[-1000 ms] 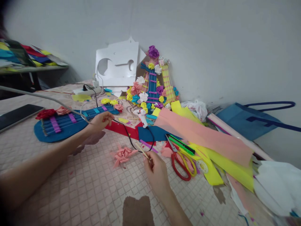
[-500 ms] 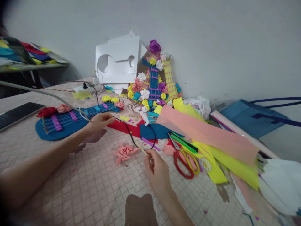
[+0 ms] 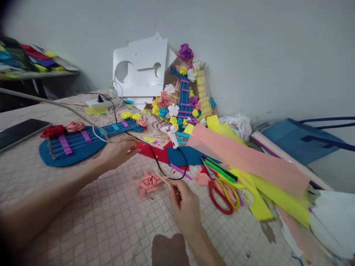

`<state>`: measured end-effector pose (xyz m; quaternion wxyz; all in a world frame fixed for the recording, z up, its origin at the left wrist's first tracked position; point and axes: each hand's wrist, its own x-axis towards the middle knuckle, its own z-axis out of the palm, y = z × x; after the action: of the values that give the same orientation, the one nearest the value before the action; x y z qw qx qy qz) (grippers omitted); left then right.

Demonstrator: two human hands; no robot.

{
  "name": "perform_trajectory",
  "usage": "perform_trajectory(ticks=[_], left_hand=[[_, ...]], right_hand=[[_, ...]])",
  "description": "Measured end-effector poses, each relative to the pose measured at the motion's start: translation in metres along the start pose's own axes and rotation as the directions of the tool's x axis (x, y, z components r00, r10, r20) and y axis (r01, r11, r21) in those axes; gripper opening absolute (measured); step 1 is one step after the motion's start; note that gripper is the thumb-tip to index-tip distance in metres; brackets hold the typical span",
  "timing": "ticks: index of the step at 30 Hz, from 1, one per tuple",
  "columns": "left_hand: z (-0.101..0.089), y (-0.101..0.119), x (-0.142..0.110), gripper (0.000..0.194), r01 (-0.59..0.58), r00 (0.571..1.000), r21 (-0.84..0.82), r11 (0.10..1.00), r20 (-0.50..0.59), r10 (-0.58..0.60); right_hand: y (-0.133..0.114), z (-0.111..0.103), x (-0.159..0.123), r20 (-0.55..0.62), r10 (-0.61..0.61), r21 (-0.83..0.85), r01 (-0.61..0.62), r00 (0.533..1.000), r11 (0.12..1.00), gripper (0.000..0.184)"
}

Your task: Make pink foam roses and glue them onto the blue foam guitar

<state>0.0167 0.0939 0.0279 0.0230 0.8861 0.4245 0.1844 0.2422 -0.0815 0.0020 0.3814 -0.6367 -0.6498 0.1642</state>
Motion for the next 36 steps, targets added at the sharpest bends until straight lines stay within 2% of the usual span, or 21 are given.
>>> perform_trajectory(ticks=[2,5,7,9,11,15,18,22,28,36], left_hand=[[-0.002,0.002,-0.001,0.020,0.002,0.999,-0.064,0.998,0.032,0.001],[-0.005,0.004,-0.009,0.011,-0.062,0.996,-0.243,0.968,0.054,0.077],[-0.008,0.006,-0.019,0.029,-0.077,0.993,-0.344,0.936,0.059,0.103],[-0.010,0.010,-0.035,0.034,-0.094,0.990,-0.411,0.907,0.060,0.129],[-0.011,0.017,-0.052,0.036,-0.138,0.987,-0.440,0.887,0.014,0.161],[-0.007,0.038,-0.083,0.043,-0.215,0.977,-0.419,0.882,-0.079,0.201],[0.000,0.052,-0.094,0.038,-0.224,0.974,-0.345,0.911,-0.097,0.203],[0.007,0.058,-0.096,0.030,-0.269,0.963,-0.264,0.926,-0.110,0.248],[0.008,0.058,-0.095,0.013,-0.305,0.952,-0.236,0.923,-0.090,0.292],[0.007,0.061,-0.095,0.007,-0.316,0.949,-0.196,0.928,-0.062,0.310]], right_hand=[[-0.001,0.001,0.000,-0.011,-0.019,-0.004,0.019,1.000,1.000,0.012],[-0.004,0.001,-0.001,-0.029,-0.071,-0.019,0.070,0.997,0.997,0.014],[-0.006,0.002,-0.002,-0.023,-0.103,-0.021,0.102,0.994,0.995,0.016],[-0.010,0.004,-0.003,-0.007,-0.131,-0.020,0.131,0.991,0.991,0.017],[-0.016,0.007,-0.004,0.009,-0.168,-0.036,0.168,0.986,0.985,0.016],[-0.030,0.017,-0.007,0.073,-0.245,-0.112,0.252,0.967,0.961,0.014],[-0.035,0.025,-0.011,0.130,-0.247,-0.160,0.266,0.960,0.951,0.012],[-0.033,0.030,-0.013,0.157,-0.223,-0.213,0.254,0.962,0.944,0.011],[-0.030,0.031,-0.012,0.151,-0.225,-0.243,0.257,0.963,0.935,0.011],[-0.032,0.033,-0.013,0.158,-0.219,-0.249,0.254,0.963,0.935,0.012]])
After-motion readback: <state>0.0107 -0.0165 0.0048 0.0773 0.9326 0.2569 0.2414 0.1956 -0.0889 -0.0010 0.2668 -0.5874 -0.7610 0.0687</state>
